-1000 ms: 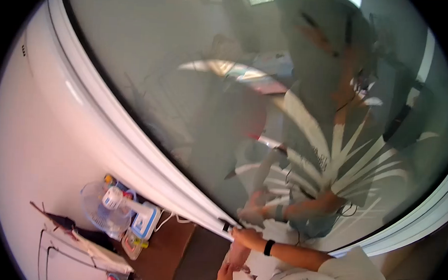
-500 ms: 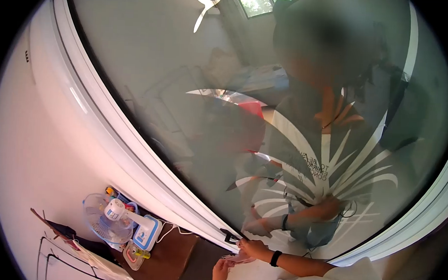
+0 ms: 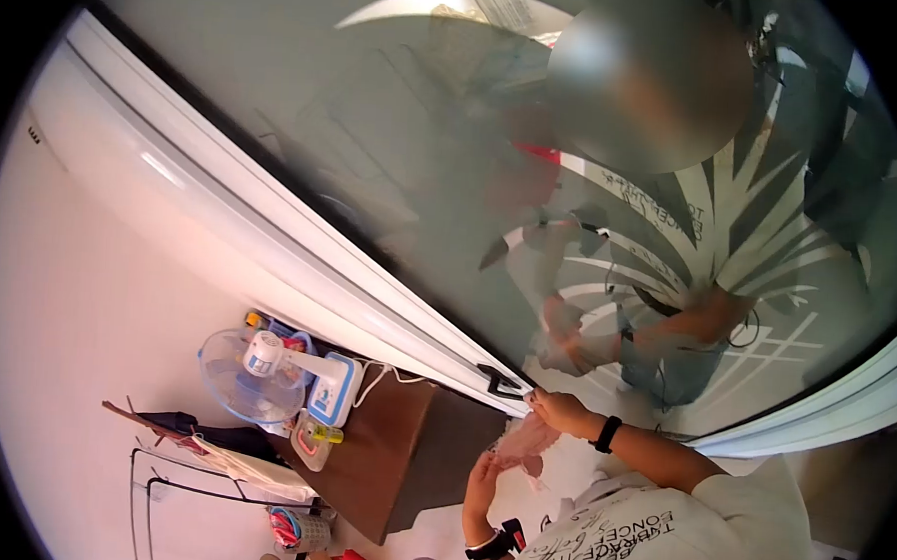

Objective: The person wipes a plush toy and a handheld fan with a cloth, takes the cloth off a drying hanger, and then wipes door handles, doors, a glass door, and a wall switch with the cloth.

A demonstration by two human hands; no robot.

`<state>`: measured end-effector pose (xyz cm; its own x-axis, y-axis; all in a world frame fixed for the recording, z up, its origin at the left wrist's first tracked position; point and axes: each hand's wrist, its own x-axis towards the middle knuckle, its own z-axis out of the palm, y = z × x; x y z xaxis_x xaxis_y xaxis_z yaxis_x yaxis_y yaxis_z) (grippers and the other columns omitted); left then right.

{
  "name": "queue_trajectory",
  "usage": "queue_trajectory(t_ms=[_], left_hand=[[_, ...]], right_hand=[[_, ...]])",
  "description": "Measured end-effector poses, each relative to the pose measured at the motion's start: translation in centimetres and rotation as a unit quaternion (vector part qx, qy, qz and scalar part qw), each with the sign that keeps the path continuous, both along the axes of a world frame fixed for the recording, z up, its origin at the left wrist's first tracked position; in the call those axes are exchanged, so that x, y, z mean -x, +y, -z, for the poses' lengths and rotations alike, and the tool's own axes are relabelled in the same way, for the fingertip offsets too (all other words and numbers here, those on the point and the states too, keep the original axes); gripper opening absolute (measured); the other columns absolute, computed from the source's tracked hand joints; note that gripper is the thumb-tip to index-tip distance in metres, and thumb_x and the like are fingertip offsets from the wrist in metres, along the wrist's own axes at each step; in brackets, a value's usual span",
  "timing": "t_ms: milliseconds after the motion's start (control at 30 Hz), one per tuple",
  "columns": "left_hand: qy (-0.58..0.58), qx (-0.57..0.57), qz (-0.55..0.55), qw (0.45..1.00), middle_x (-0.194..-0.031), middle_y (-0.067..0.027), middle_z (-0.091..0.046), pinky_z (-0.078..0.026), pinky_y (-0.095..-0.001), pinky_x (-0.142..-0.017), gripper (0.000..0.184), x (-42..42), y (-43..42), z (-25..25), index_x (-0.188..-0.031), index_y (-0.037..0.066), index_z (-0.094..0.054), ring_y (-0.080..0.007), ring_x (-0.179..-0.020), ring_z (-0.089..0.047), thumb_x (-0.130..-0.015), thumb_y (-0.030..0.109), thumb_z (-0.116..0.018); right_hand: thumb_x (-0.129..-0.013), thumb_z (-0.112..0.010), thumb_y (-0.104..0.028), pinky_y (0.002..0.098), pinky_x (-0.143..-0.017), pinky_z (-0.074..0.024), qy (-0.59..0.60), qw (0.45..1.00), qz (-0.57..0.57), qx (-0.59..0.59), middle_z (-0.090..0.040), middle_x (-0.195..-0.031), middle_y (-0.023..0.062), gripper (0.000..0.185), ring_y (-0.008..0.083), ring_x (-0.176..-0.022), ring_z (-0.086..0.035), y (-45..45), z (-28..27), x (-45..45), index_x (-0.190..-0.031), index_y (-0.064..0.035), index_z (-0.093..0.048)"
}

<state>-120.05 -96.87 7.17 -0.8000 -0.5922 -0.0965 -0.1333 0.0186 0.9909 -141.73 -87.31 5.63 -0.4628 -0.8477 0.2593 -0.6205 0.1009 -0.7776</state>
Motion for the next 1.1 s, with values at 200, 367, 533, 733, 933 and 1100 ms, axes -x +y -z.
queue_trajectory(t_ms=[200,367,533,733,933,1100], left_hand=[[-0.030,0.005,0.008,1.000,-0.090,-0.0047,-0.056,-0.043,-0.0239,-0.074,0.019,4.2,0.9,-2.4,-0.096,0.003,-0.048,-0.0140,-0.086,-0.054,-0.091,0.021,-0.046],[-0.013,-0.059,-0.107,0.992,-0.103,-0.0091,-0.052,-0.047,-0.0315,-0.074,0.028,9.5,-1.5,1.0,-0.107,0.004,-0.042,-0.0204,-0.093,-0.058,-0.091,0.027,-0.046],[0.053,-0.320,-0.082,0.942,-0.097,-0.0156,-0.056,-0.048,-0.0395,-0.079,0.029,13.5,-1.5,0.5,-0.098,0.002,-0.043,-0.0274,-0.085,-0.058,-0.092,0.030,-0.041],[0.107,-0.406,-0.144,0.896,-0.071,-0.0053,-0.052,-0.048,-0.0385,-0.074,0.019,15.4,-0.6,0.8,-0.076,0.008,-0.048,-0.0203,-0.066,-0.052,-0.088,0.021,-0.046],[0.124,-0.367,-0.142,0.911,-0.068,-0.0021,-0.048,-0.050,-0.0350,-0.059,0.019,15.7,-0.5,2.1,-0.100,0.011,-0.045,-0.0162,-0.059,-0.054,-0.085,0.022,-0.048],[0.109,-0.315,-0.161,0.929,-0.067,-0.0046,-0.049,-0.049,-0.0288,-0.051,0.025,15.8,-0.3,1.4,-0.102,0.005,-0.042,-0.0168,-0.054,-0.054,-0.084,0.022,-0.046]], right_hand=[[-0.091,-0.042,-0.018,0.0339,-0.064,-0.0469,-0.153,0.987,0.025,0.035,-0.058,-0.080,0.0143,0.016,0.0269,-0.069,-0.059,10.1,-3.4,0.9,-0.091,-0.0042,-0.049],[-0.090,-0.046,-0.015,0.0334,-0.081,-0.0420,-0.262,0.917,0.149,0.262,-0.058,-0.091,0.0111,0.015,0.0217,-0.091,-0.053,21.1,-9.5,1.6,-0.090,-0.0030,-0.055],[-0.091,-0.046,-0.020,0.0324,-0.085,-0.0427,0.044,0.793,0.472,0.382,-0.050,-0.104,0.0118,0.025,0.0191,-0.098,-0.050,30.4,-11.4,1.4,-0.104,0.0015,-0.049],[-0.088,-0.051,-0.028,0.0334,-0.091,-0.0384,-0.056,0.784,0.377,0.489,-0.045,-0.107,0.0118,0.034,0.0208,-0.102,-0.048,29.3,-15.8,2.3,-0.107,-0.0028,-0.039],[-0.085,-0.057,-0.025,0.0334,-0.088,-0.0384,-0.020,0.904,0.211,0.370,-0.049,-0.105,0.0143,0.033,0.0223,-0.098,-0.050,23.7,-15.2,2.7,-0.103,-0.0028,-0.041],[-0.084,-0.053,-0.005,0.0305,-0.086,-0.0386,-0.042,0.934,0.132,0.329,-0.050,-0.109,0.0175,0.025,0.0218,-0.098,-0.051,19.6,-14.6,2.4,-0.106,-0.0010,-0.041]])
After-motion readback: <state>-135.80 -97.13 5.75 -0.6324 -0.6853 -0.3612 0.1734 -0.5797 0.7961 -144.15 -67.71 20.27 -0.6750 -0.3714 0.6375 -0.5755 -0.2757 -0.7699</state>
